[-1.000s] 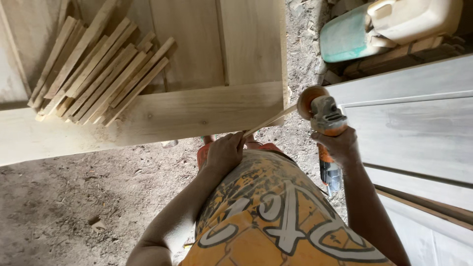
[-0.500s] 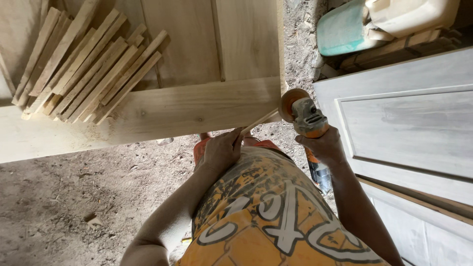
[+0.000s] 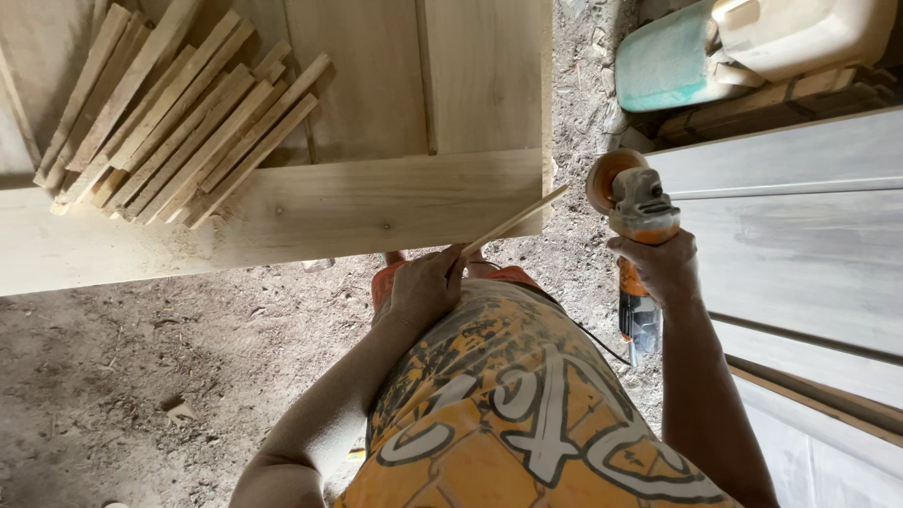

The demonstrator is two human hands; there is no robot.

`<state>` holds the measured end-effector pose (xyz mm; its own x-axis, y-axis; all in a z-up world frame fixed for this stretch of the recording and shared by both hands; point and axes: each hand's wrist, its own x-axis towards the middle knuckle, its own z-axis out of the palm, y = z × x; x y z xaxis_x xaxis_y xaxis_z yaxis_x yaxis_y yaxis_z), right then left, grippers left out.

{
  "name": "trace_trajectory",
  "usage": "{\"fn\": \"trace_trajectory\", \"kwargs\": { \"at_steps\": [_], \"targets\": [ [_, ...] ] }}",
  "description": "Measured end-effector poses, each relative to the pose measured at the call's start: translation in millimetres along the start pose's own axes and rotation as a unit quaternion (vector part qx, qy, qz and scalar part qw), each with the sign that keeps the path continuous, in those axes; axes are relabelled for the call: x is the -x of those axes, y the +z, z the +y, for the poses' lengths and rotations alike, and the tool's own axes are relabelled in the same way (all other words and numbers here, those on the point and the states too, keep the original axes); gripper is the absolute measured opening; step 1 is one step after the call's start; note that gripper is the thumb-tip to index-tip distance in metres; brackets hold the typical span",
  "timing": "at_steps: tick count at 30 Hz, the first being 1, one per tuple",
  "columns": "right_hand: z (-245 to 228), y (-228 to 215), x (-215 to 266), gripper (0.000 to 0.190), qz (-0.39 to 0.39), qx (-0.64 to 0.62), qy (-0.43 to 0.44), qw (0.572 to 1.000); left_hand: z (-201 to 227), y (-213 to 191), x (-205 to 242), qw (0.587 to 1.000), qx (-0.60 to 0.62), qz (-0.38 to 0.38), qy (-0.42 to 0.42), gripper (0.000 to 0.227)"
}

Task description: The person uses a handheld power tool with a sanding disc to smooth the edges and ends of thin wooden strips while holding them against a larger wooden surface.

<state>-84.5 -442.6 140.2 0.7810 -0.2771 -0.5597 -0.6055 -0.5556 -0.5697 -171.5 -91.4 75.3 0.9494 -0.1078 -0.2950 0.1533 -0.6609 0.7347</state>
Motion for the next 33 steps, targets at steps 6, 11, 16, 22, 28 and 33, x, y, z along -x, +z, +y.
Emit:
{"fn": "trace_trajectory", "kwargs": {
  "at_steps": [6, 11, 16, 22, 28, 33],
  "targets": [
    [11.9, 25.1, 11.2, 0.048, -0.090, 0.028, -0.069, 0.993, 3.3, 4.5, 3.3, 1.000, 0.014, 0.009, 0.012, 0.029],
    [-3.4, 39.4, -1.3, 0.048, -0.071, 0.061, -0.045, 0.995, 9.2, -9.8, -4.2, 0.998, 0.025, 0.039, 0.036, 0.032],
    [-3.0, 18.2, -4.7, 0.043, -0.067, 0.030, -0.032, 0.997, 4.3, -2.0, -1.9, 0.999, 0.030, 0.029, 0.025, 0.028],
    [-19.0, 4.3, -4.1, 0.040, -0.043, 0.032, -0.037, 0.998, 2.7, -2.1, -4.8, 0.998, 0.029, 0.045, 0.043, 0.030],
    [-23.9, 28.0, 14.8, 0.043, -0.115, 0.046, -0.042, 0.991, 9.3, -4.5, 0.0, 0.999, 0.034, 0.032, 0.006, 0.033],
    [-20.6, 27.4, 5.3, 0.043, -0.115, 0.052, -0.034, 0.991, 9.9, -7.5, -0.3, 0.999, 0.050, 0.013, -0.016, 0.033]
  ]
}}
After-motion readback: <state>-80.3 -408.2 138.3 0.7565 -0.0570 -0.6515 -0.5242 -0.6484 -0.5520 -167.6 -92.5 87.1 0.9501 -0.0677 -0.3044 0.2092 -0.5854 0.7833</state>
